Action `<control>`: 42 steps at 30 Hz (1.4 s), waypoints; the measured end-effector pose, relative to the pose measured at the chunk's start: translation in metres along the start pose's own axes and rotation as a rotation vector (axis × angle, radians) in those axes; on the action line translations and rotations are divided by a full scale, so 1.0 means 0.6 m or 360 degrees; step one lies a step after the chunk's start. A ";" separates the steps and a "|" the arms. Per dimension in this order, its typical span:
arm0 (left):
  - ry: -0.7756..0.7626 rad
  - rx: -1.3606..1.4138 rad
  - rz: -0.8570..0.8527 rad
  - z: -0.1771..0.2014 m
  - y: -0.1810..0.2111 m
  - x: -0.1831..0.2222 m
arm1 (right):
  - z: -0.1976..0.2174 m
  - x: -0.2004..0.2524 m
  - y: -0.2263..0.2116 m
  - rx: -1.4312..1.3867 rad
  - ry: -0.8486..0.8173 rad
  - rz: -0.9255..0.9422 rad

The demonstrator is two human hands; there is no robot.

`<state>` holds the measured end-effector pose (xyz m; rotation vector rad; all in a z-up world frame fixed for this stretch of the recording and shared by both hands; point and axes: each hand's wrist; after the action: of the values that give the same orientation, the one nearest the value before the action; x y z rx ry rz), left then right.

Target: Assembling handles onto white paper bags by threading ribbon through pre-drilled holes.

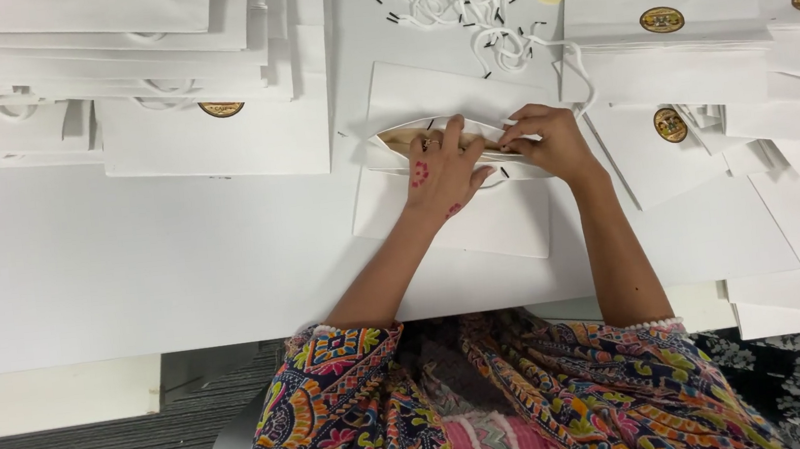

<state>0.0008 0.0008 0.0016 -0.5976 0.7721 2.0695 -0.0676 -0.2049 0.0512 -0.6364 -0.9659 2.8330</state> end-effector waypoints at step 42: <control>-0.0135 0.0135 -0.0065 0.042 0.003 -0.011 | -0.020 -0.062 0.064 -0.1438 0.0846 -0.0855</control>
<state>-0.0007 0.0140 0.0239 -0.4720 0.7875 2.0008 -0.0266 -0.2367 0.0332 -0.9274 -1.8944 1.5512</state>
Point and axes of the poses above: each hand's wrist, its own x-axis away from the middle knuckle, its own z-axis out of the back of the hand, y = z × x, and after that the axes turned 11 degrees about y, right-handed
